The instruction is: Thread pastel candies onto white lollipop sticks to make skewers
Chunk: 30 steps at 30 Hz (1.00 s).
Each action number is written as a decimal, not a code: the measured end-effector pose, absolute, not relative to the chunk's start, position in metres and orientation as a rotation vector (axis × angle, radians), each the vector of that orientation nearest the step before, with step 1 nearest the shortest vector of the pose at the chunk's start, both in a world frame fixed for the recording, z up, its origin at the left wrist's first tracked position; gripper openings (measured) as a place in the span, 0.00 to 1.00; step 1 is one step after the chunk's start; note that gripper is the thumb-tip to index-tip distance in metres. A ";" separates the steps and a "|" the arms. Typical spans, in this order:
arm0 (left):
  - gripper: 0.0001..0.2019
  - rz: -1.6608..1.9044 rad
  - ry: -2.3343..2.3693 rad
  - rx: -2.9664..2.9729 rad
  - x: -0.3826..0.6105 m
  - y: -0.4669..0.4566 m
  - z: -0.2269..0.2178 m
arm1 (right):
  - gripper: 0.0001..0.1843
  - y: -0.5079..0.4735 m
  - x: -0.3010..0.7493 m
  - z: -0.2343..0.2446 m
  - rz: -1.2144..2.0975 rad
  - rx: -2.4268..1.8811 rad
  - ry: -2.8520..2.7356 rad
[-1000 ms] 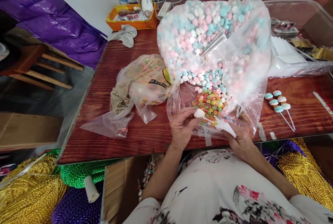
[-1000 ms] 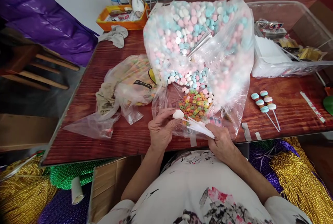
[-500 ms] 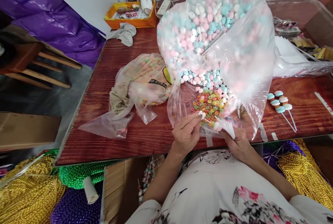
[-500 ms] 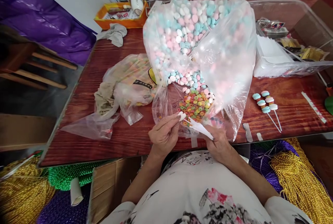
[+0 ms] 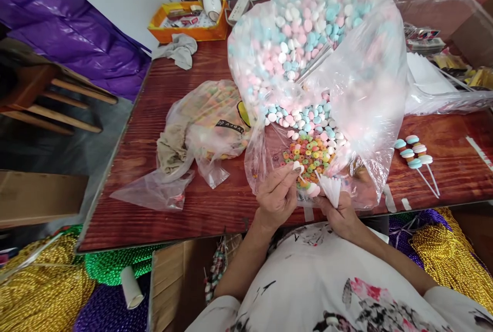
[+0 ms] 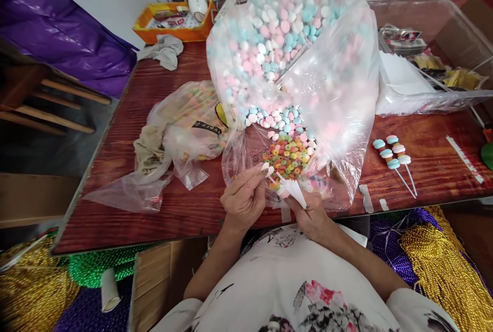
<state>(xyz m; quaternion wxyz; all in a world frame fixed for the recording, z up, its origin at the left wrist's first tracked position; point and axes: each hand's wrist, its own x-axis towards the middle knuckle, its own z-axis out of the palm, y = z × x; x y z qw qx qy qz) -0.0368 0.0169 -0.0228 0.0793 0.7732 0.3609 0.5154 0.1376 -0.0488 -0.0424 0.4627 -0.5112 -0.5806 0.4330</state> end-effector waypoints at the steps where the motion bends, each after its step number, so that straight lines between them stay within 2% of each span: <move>1: 0.25 1.525 1.061 2.265 -0.038 0.018 -0.022 | 0.14 -0.047 0.140 -0.041 1.057 -1.271 -1.420; 4: 0.31 1.423 1.000 1.957 -0.042 0.021 -0.020 | 0.14 -0.044 0.147 -0.037 1.026 -1.298 -1.409; 7: 0.29 1.315 0.972 1.815 -0.040 0.022 -0.021 | 0.14 -0.044 0.149 -0.035 1.022 -1.317 -1.416; 10: 0.23 1.302 1.000 1.844 -0.031 0.016 -0.027 | 0.15 -0.047 0.146 -0.039 1.058 -1.315 -1.412; 16: 0.25 1.299 1.021 1.863 -0.018 -0.006 -0.044 | 0.13 -0.058 0.146 -0.058 1.044 -1.328 -1.339; 24: 0.25 1.265 0.825 2.007 -0.005 -0.019 -0.044 | 0.13 -0.064 0.147 -0.060 1.074 -1.306 -1.265; 30: 0.27 1.162 0.802 2.081 -0.001 -0.017 -0.048 | 0.12 -0.062 0.163 -0.081 0.984 -1.368 -1.242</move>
